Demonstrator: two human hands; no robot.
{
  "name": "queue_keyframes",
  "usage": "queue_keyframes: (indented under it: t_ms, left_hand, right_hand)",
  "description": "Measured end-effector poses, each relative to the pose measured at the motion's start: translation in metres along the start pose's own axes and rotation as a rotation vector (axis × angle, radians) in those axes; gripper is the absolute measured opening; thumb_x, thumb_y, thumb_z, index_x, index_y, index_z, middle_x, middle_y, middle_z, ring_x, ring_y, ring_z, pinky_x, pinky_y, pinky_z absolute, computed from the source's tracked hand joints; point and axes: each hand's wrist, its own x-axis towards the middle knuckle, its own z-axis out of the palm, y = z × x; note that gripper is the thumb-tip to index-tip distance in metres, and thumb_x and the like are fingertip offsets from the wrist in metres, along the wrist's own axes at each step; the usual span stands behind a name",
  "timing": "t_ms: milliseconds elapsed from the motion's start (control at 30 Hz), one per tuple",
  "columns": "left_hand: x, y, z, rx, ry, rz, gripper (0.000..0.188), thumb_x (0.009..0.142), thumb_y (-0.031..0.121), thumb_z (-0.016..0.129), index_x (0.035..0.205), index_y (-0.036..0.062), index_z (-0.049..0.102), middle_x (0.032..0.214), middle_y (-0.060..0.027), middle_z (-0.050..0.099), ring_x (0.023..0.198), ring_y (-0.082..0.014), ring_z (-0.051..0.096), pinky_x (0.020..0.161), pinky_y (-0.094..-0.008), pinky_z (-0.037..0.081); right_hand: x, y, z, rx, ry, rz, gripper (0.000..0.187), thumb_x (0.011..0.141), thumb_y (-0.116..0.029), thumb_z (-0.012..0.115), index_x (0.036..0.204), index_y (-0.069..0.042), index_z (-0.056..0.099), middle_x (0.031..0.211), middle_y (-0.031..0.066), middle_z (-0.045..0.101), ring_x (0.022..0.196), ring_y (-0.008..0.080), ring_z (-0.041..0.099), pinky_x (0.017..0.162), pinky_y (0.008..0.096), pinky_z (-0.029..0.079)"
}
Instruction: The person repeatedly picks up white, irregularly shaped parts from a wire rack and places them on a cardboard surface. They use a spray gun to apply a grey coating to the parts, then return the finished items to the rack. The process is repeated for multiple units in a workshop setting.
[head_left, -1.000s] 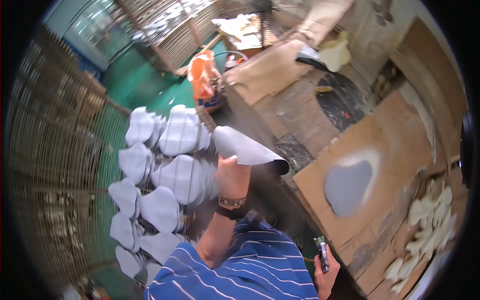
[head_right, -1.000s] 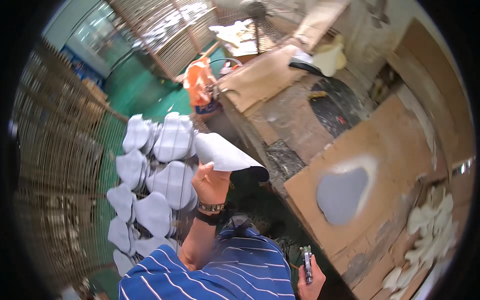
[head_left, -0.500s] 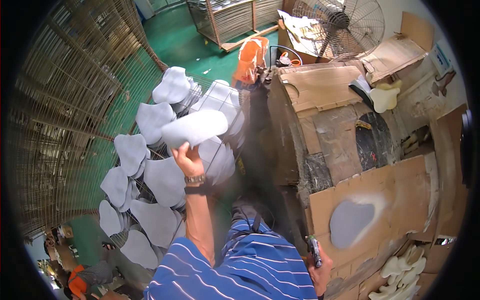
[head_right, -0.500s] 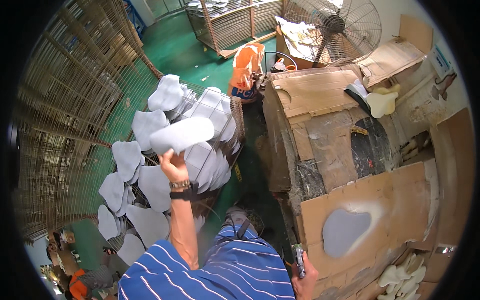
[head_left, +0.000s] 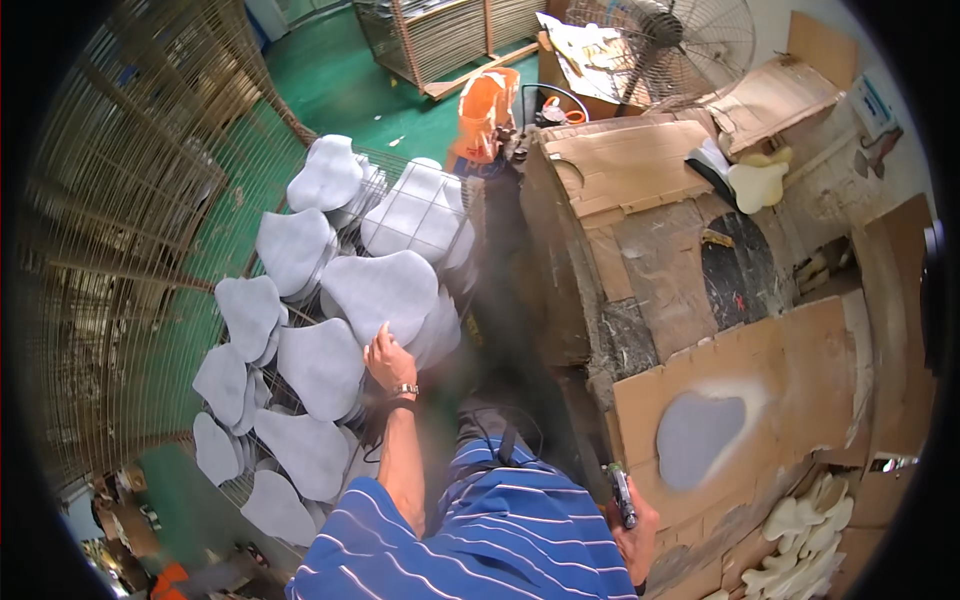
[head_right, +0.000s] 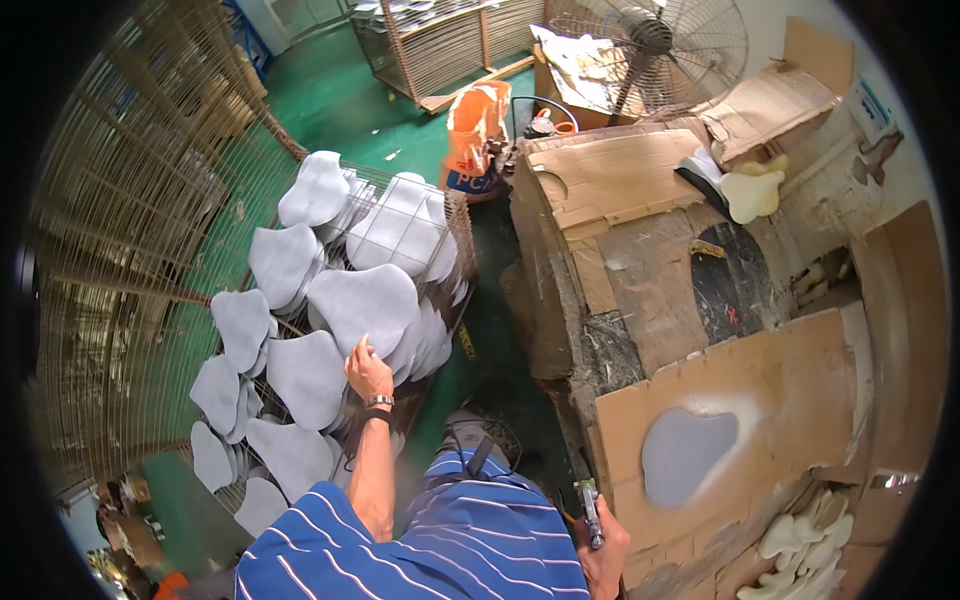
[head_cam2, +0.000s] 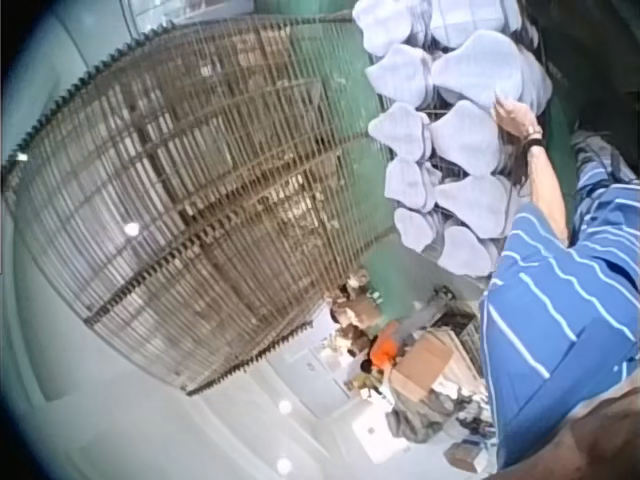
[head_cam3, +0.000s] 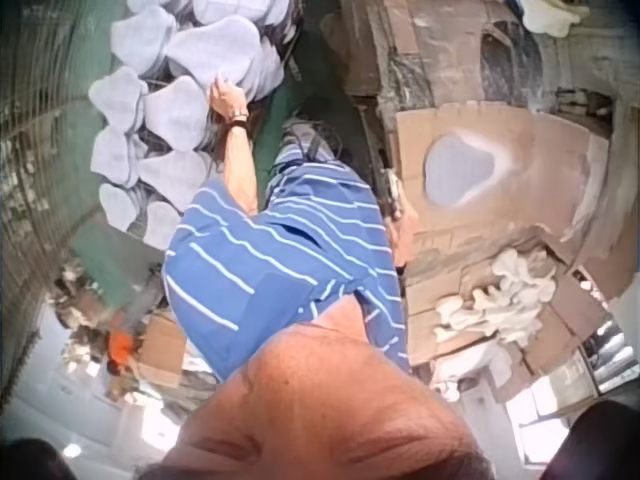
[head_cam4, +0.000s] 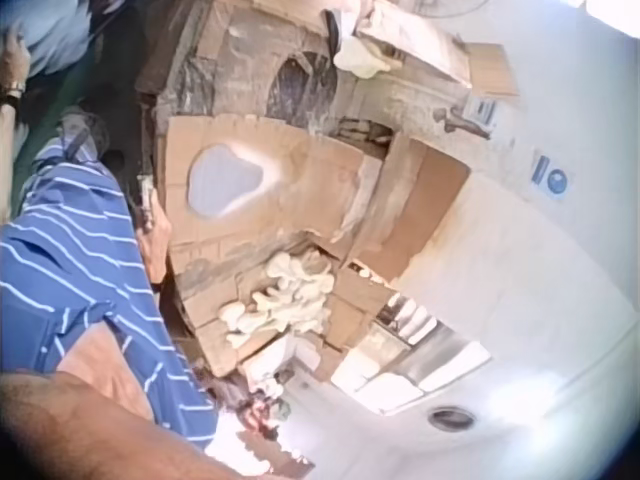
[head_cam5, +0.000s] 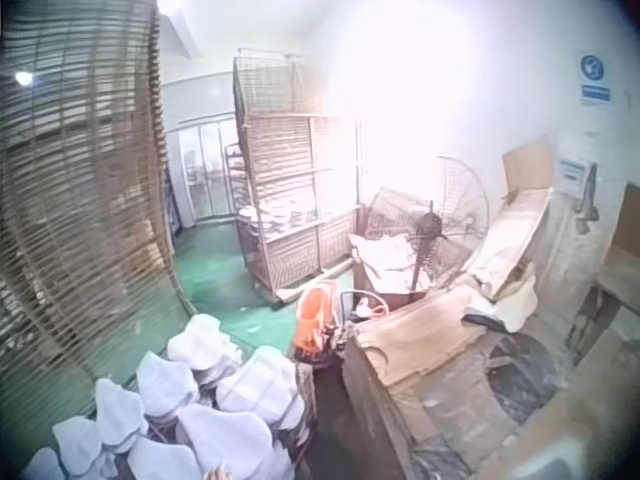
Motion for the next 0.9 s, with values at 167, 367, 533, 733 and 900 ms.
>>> queue_keyframes:
  t_ms: [167, 367, 533, 733, 900]
  left_hand:
    - [0.001, 0.004, 0.002, -0.275, 0.127, -0.381, 0.05, 0.08, -0.014, 0.046, 0.124, 0.0024, 0.061, 0.11, -0.018, 0.067, 0.094, -0.0357, 0.068, 0.087, -0.045, 0.055]
    - [-0.008, 0.105, 0.004, -0.396, -0.06, 0.239, 0.045, 0.08, -0.008, 0.049, 0.123, -0.0017, 0.061, 0.113, -0.0186, 0.059, 0.11, -0.0369, 0.06, 0.098, -0.0456, 0.051]
    - [-0.074, 0.176, 0.029, -0.568, -0.498, 0.451, 0.042, 0.083, -0.005, 0.053, 0.122, 0.0037, 0.065, 0.098, -0.0139, 0.063, 0.088, -0.03, 0.062, 0.081, -0.0408, 0.052]
    - [-0.108, 0.178, 0.095, -0.537, -0.86, 0.678, 0.036, 0.086, -0.005, 0.058, 0.118, 0.0063, 0.068, 0.088, -0.0072, 0.069, 0.079, -0.0197, 0.065, 0.074, -0.0332, 0.054]
    - [-0.108, 0.143, 0.133, -0.456, -0.978, 0.717, 0.028, 0.085, -0.003, 0.059, 0.11, 0.006, 0.071, 0.086, -0.0088, 0.071, 0.075, -0.0213, 0.068, 0.073, -0.0346, 0.054]
  right_hand:
    - [-0.021, -0.004, 0.002, 0.034, 0.102, -0.025, 0.043, 0.086, 0.005, 0.065, 0.129, 0.001, 0.065, 0.078, 0.0065, 0.055, 0.07, 0.0103, 0.048, 0.062, 0.028, 0.042]
    - [-0.061, 0.022, -0.004, 0.189, 0.32, 0.174, 0.048, 0.083, -0.001, 0.074, 0.13, 0.004, 0.064, 0.091, 0.0219, 0.07, 0.073, 0.0262, 0.068, 0.07, 0.0344, 0.053]
    - [-0.096, 0.021, -0.039, 0.165, 0.565, 0.205, 0.047, 0.087, -0.003, 0.074, 0.132, 0.007, 0.062, 0.092, 0.0166, 0.073, 0.077, 0.0166, 0.067, 0.073, 0.0282, 0.053]
    - [-0.149, 0.019, -0.059, 0.26, 0.919, 0.297, 0.052, 0.084, -0.001, 0.077, 0.133, 0.005, 0.062, 0.106, 0.0223, 0.073, 0.089, 0.0308, 0.074, 0.079, 0.033, 0.056]
    - [-0.165, 0.007, -0.068, 0.211, 0.961, 0.323, 0.053, 0.081, 0.002, 0.077, 0.132, 0.005, 0.063, 0.104, 0.0216, 0.073, 0.088, 0.0328, 0.073, 0.078, 0.0329, 0.055]
